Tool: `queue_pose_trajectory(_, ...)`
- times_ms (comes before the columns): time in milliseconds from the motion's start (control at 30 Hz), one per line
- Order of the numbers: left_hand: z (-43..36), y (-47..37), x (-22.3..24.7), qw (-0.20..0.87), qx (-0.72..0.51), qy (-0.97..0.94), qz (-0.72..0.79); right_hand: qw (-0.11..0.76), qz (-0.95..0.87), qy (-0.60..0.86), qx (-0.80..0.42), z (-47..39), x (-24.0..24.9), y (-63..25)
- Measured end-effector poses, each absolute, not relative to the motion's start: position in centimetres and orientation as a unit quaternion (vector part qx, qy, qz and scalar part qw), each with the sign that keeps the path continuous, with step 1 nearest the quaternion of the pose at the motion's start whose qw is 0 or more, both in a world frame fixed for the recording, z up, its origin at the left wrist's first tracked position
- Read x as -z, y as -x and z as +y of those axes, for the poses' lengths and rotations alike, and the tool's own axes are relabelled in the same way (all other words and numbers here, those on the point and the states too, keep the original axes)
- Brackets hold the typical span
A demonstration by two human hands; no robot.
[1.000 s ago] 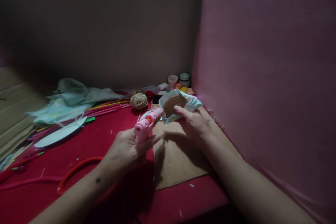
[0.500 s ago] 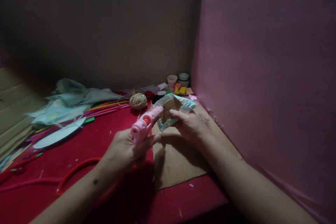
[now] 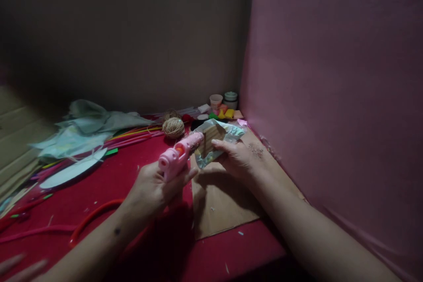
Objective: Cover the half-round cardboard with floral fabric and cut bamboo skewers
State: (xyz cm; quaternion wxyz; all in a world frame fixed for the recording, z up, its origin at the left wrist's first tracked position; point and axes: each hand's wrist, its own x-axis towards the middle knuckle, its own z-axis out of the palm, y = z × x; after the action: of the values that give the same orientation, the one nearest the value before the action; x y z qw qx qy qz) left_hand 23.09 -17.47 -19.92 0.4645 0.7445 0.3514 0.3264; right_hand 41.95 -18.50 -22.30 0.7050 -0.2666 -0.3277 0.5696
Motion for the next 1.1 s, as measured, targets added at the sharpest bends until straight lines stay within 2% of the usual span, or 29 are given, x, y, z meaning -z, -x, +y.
queue_pose_trajectory(200, -17.4, -22.9, 19.9, 0.442, -0.286, -0.769, 0.364, 0.709, -0.316, 0.270, -0.570, -18.7, 21.9, -41.5)
queue_pose_trajectory(1100, -20.8, -25.8, 18.4, 0.373, -0.354, -0.757, 0.402, 0.694, -0.333, 0.243, -0.590, -19.4, 21.4, -41.2)
